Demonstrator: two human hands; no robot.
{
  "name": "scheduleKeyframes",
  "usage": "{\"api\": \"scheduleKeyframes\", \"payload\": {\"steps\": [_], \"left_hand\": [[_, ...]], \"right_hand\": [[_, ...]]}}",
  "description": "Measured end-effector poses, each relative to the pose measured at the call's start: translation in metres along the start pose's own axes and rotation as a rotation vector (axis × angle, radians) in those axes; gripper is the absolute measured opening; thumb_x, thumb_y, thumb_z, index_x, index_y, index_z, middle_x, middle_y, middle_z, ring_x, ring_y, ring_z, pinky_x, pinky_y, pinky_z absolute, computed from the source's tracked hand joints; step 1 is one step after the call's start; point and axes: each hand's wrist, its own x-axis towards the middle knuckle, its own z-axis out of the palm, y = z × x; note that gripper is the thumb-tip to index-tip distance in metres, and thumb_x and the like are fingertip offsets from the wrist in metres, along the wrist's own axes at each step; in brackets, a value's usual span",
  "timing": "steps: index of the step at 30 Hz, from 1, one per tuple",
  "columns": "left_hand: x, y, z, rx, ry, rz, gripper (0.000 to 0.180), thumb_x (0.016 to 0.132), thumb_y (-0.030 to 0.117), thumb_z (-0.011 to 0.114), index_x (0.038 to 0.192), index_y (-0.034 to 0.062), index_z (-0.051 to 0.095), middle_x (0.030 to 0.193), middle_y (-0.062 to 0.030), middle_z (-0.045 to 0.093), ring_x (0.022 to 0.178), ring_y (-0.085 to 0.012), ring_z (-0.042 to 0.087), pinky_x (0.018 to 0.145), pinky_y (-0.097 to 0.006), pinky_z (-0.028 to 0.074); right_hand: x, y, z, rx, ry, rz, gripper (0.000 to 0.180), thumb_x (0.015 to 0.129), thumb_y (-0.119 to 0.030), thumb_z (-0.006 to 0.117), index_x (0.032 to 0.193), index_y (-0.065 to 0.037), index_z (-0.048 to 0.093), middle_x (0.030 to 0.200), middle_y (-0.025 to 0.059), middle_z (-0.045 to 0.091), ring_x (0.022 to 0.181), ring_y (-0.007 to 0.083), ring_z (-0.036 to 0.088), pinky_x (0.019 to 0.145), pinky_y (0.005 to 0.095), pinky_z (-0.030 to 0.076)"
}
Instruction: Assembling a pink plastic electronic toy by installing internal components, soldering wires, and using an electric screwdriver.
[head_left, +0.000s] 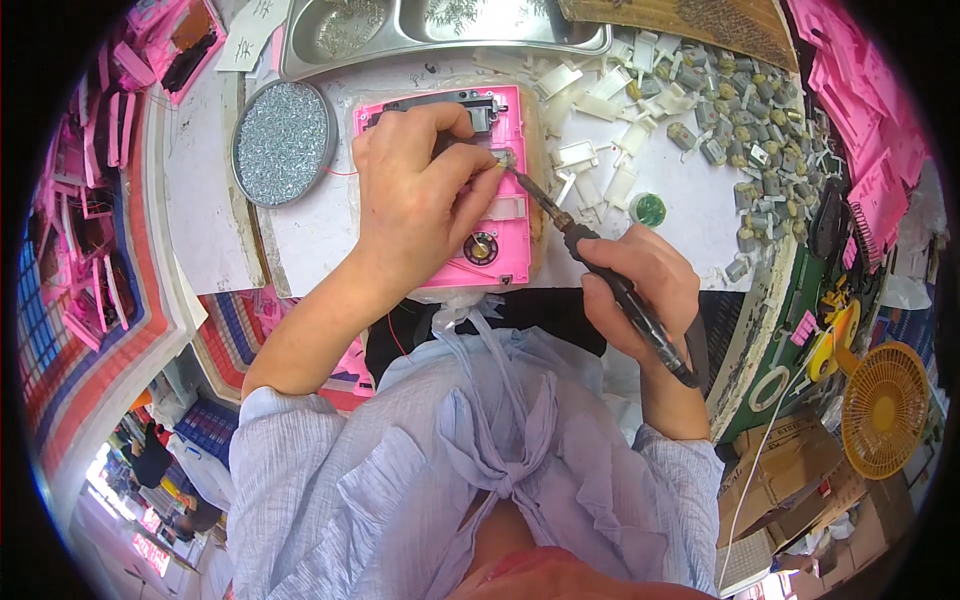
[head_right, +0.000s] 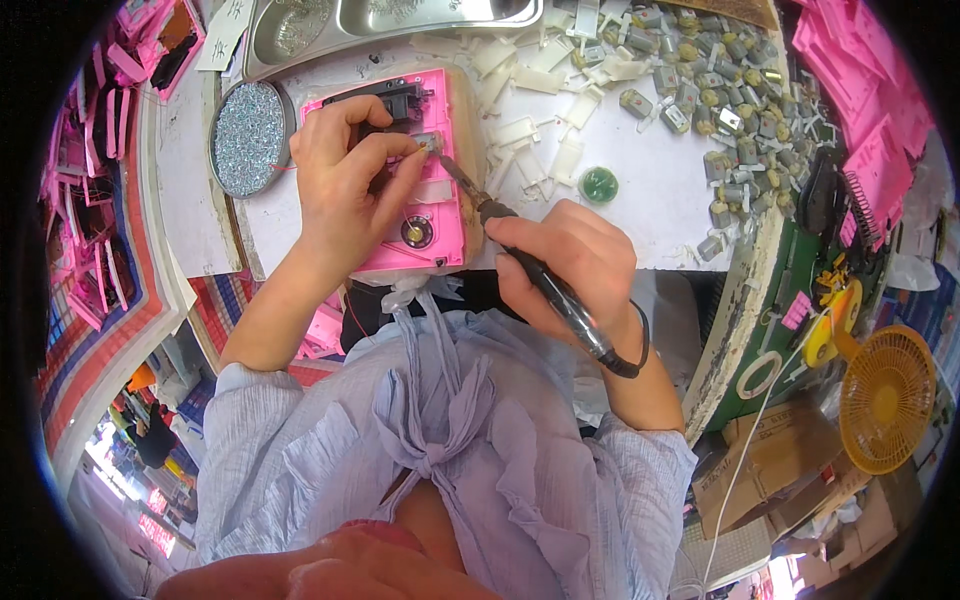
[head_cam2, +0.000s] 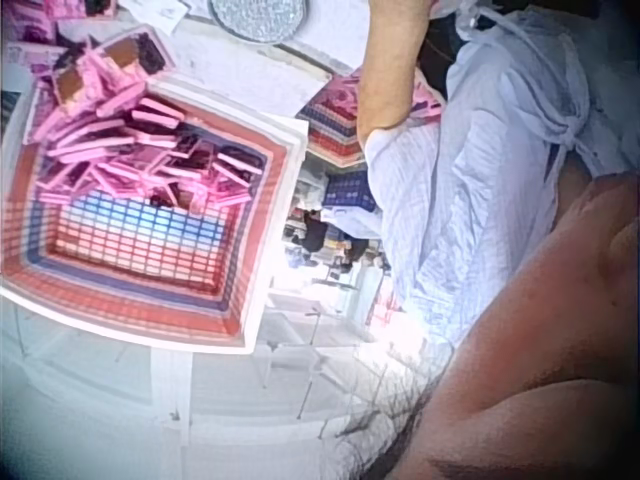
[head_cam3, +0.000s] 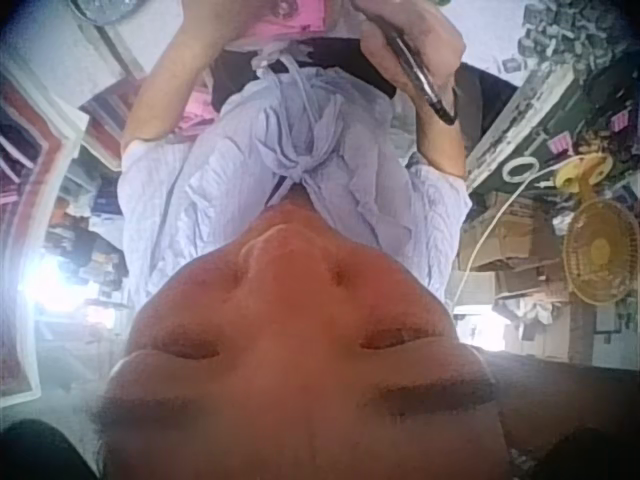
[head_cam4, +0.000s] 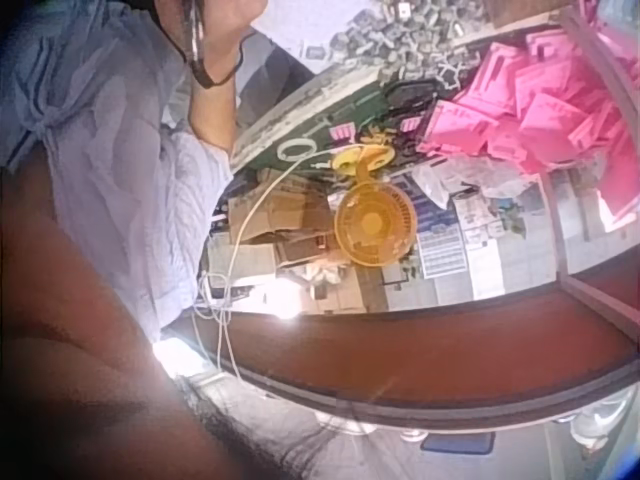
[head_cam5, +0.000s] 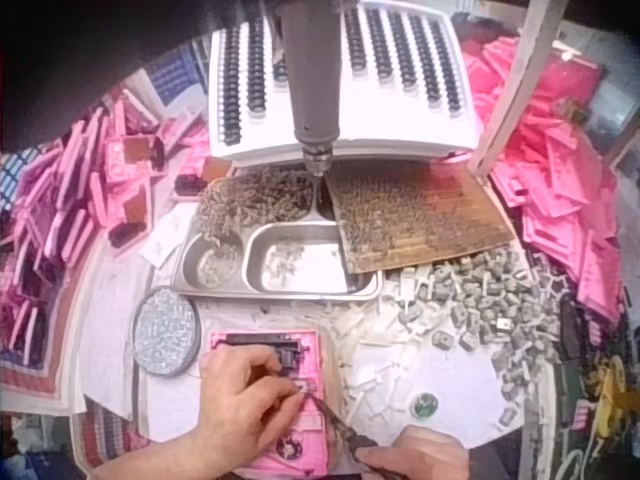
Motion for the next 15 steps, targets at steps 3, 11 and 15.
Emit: {"api": "scheduleKeyframes", "payload": {"steps": [3,11,15], "left_hand": [[0.000,-0.001,0.000,0.001,0.009,0.011,0.018,0.074,0.012,0.084,0.088,0.0097,0.074,0.104,-0.0049,0.061,0.091,-0.0220,0.056,0.082,-0.037,0.036],[0.001,0.000,0.000,-0.001,0.013,0.017,0.019,0.074,0.013,0.085,0.088,0.0100,0.074,0.104,-0.0046,0.061,0.093,-0.0223,0.056,0.082,-0.037,0.035],[0.000,0.001,0.000,0.018,0.009,0.013,0.018,0.074,0.014,0.083,0.087,0.0108,0.071,0.107,-0.0041,0.063,0.093,-0.0257,0.057,0.082,-0.041,0.038]], "right_hand": [[0.000,0.000,0.000,-0.055,-0.001,-0.057,0.035,0.072,0.006,0.074,0.106,-0.001,0.071,0.066,0.0058,0.059,0.052,0.0216,0.052,0.049,0.0322,0.040],[0.000,-0.001,-0.013,-0.068,0.018,-0.054,0.034,0.073,0.004,0.075,0.107,-0.001,0.071,0.064,0.0043,0.056,0.051,0.0204,0.050,0.048,0.0307,0.038],[0.002,0.000,-0.011,-0.043,0.035,-0.067,0.033,0.075,0.003,0.076,0.107,-0.001,0.071,0.065,0.0049,0.058,0.051,0.0202,0.051,0.048,0.0311,0.039]]}}
